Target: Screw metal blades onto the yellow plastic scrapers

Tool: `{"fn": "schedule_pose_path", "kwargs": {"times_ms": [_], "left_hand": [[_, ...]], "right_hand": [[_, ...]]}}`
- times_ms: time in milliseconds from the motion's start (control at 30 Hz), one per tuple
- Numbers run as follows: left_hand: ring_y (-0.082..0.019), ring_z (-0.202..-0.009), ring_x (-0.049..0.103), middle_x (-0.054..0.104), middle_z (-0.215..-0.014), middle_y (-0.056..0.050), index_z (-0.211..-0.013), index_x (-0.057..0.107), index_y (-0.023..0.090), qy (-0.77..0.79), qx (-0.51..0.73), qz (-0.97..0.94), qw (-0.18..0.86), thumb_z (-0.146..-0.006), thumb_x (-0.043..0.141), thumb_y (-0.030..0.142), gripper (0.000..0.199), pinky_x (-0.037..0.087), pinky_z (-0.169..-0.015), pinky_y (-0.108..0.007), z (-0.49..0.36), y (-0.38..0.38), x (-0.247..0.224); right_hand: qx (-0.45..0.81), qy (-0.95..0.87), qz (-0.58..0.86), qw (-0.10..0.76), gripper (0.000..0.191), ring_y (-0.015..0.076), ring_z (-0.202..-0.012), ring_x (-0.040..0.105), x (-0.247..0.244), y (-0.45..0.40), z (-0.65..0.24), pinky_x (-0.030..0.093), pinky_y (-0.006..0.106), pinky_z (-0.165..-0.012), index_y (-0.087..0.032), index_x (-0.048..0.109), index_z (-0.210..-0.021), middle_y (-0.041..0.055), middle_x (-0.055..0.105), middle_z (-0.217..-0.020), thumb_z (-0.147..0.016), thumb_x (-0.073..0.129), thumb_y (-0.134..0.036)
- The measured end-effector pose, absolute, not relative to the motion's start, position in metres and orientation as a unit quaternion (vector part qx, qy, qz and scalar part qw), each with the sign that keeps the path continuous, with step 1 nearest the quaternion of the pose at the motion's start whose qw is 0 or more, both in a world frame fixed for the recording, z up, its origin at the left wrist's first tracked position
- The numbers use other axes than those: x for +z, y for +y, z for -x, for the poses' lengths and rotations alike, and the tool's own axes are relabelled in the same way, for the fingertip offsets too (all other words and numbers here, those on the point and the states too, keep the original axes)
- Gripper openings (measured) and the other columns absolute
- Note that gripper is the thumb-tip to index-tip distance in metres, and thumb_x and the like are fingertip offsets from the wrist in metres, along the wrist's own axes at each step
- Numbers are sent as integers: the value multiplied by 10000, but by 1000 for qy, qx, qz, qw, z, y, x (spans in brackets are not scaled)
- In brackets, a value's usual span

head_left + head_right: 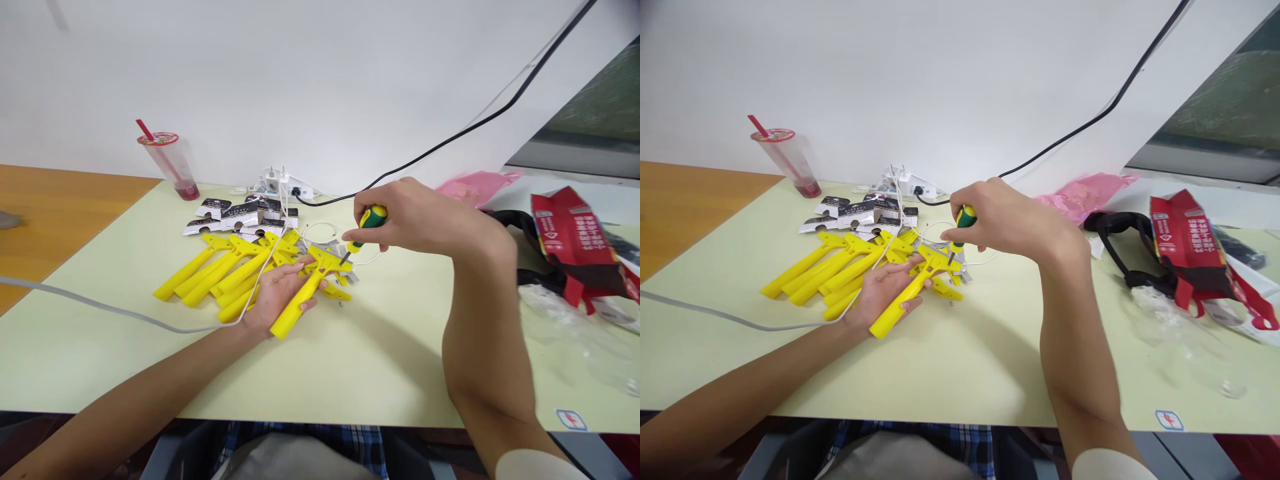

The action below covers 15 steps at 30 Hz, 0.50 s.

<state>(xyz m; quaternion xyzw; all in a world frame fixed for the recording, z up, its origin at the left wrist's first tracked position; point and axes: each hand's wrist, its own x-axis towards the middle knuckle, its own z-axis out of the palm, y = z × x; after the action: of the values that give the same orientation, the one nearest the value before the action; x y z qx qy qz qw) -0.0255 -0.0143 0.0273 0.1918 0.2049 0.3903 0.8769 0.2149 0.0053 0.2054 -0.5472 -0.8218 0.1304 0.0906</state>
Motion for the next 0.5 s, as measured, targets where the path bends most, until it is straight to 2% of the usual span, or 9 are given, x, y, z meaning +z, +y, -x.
{"fn": "schedule_pose_path", "kwargs": {"times_ms": [300, 500], "left_hand": [[-225, -847, 749, 711, -1282, -181, -1326, 590, 211, 211, 390, -194, 875, -938, 628, 264, 393, 458, -436, -225, 26, -15, 29], [-219, -840, 746, 711, -1251, -170, -1302, 575, 209, 209, 393, -201, 872, -926, 637, 273, 387, 459, -439, -217, 25, -15, 28]], "right_hand": [[140, -803, 573, 82, 430, 202, -564, 661, 206, 4, -214, 401, 353, -609, -240, 715, -881, 21, 662, -652, -965, 775, -657], [136, -795, 591, 20, 396, 199, -619, 657, 207, 2, -212, 397, 331, -615, -243, 748, -978, 27, 724, -750, -905, 816, -627]]}}
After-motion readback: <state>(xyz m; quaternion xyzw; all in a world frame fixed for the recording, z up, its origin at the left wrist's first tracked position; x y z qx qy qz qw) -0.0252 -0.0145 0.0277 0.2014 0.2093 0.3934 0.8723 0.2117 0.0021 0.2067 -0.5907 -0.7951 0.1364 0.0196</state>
